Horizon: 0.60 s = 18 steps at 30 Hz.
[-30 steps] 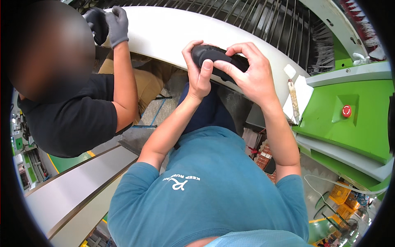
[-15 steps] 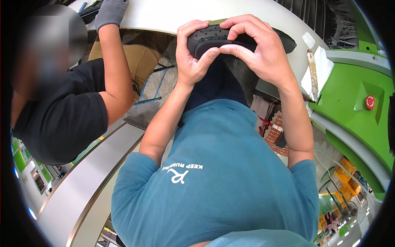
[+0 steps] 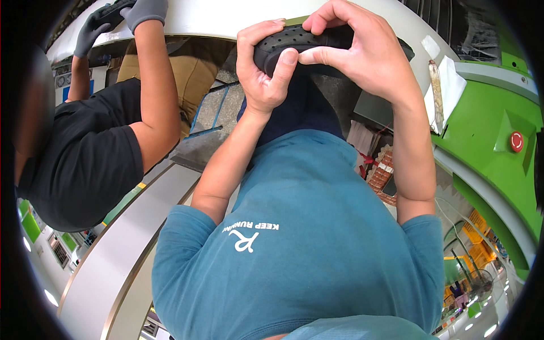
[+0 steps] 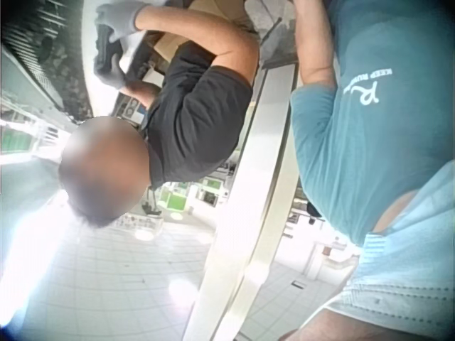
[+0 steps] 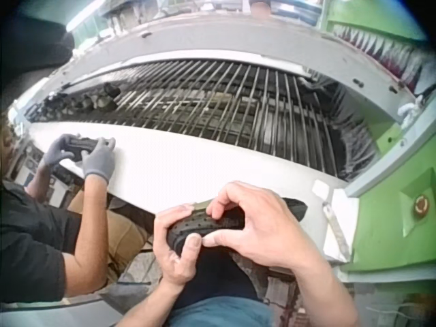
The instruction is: Manually inspect and assemble components of shoes at a manufacturing workstation.
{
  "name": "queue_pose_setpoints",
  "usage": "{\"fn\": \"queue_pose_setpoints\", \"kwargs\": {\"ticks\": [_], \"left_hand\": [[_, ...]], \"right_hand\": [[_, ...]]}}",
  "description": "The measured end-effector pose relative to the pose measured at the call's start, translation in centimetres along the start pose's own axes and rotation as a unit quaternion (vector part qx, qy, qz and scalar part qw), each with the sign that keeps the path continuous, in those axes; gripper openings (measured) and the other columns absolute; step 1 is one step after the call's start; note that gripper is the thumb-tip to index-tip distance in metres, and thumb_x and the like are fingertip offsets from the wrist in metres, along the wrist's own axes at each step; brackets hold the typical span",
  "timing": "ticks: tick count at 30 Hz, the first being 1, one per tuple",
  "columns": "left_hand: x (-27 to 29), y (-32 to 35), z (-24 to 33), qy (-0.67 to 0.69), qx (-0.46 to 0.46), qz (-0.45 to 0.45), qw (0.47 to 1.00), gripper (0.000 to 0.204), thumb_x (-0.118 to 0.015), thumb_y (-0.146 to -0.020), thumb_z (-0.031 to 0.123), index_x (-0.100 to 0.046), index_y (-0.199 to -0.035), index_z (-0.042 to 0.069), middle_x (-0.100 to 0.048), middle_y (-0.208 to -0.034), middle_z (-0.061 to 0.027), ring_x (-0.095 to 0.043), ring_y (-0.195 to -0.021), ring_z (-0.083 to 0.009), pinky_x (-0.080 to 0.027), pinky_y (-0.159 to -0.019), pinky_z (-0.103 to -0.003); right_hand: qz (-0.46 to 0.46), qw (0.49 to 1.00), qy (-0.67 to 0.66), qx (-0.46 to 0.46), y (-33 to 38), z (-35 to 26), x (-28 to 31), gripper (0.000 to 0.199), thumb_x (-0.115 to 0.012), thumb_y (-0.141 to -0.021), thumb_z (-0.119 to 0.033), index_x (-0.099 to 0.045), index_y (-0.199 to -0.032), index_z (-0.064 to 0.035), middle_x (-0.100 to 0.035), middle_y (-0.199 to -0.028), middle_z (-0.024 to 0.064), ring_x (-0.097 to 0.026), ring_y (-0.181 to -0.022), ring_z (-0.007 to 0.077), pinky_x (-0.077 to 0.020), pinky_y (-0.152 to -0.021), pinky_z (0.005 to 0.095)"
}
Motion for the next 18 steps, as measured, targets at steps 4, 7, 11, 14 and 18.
{"fn": "queue_pose_setpoints", "kwargs": {"ticks": [4,7,11,14,18], "left_hand": [[0.8,-0.4,-0.2,0.011,-0.008,-0.013,1.0,0.043,-0.079,-0.092,0.021,-0.063,-0.126,0.0,-0.065,-0.126,-0.0178,-0.064,-0.117,-0.0277,-0.05,-0.105,-0.039],[0.9,-1.1,-0.2,-0.001,-0.015,-0.047,0.999,0.038,-0.078,-0.093,0.018,-0.066,-0.124,0.0,-0.066,-0.125,-0.0168,-0.065,-0.118,-0.0283,-0.05,-0.106,-0.039],[0.7,-2.3,1.4,-0.047,-0.061,-0.037,0.996,0.021,-0.08,-0.091,0.014,-0.075,-0.108,0.004,-0.071,-0.119,-0.0119,-0.066,-0.115,-0.0287,-0.052,-0.103,-0.038],[0.1,-3.1,3.9,-0.12,-0.063,-0.066,0.989,0.016,-0.081,-0.088,0.009,-0.077,-0.103,0.005,-0.073,-0.116,-0.0115,-0.067,-0.113,-0.031,-0.052,-0.101,-0.04],[-1.9,-5.2,5.8,-0.209,-0.063,-0.181,0.959,0.021,-0.082,-0.085,0.005,-0.076,-0.105,0.003,-0.074,-0.115,-0.0145,-0.068,-0.114,-0.0365,-0.052,-0.103,-0.047]], "right_hand": [[0.041,0.999,0.011,-0.007,-0.1,-0.7,0.0,0.039,-0.092,-0.073,-0.016,-0.063,-0.094,-0.0015,-0.069,-0.09,0.0113,-0.07,-0.085,0.0288,-0.0549,-0.08,0.0369],[0.055,0.996,0.063,0.038,0.5,-0.6,0.5,0.038,-0.092,-0.074,-0.017,-0.064,-0.095,-0.0025,-0.07,-0.094,0.0116,-0.07,-0.086,0.0283,-0.0547,-0.079,0.0372],[0.066,0.995,0.055,0.059,2.1,0.7,2.3,0.036,-0.095,-0.071,-0.015,-0.067,-0.091,-0.0036,-0.073,-0.107,0.0123,-0.071,-0.097,0.0258,-0.0551,-0.086,0.0359],[0.077,0.995,0.039,0.049,2.7,2.1,2.9,0.034,-0.096,-0.069,-0.011,-0.069,-0.088,-0.0026,-0.074,-0.116,0.0131,-0.07,-0.105,0.0249,-0.0544,-0.092,0.0347],[0.087,0.996,0.01,0.019,2.6,3.5,3.3,0.029,-0.095,-0.072,-0.009,-0.069,-0.084,-0.0029,-0.074,-0.117,0.0116,-0.069,-0.1,0.0196,-0.0537,-0.088,0.0312]]}}
Point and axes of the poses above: each hand's wrist, its own y-axis away from the middle knuckle, its own x-axis out of the back of the hand, z = x × y, the point moved 4 cm from there along -y, towards the middle knuckle
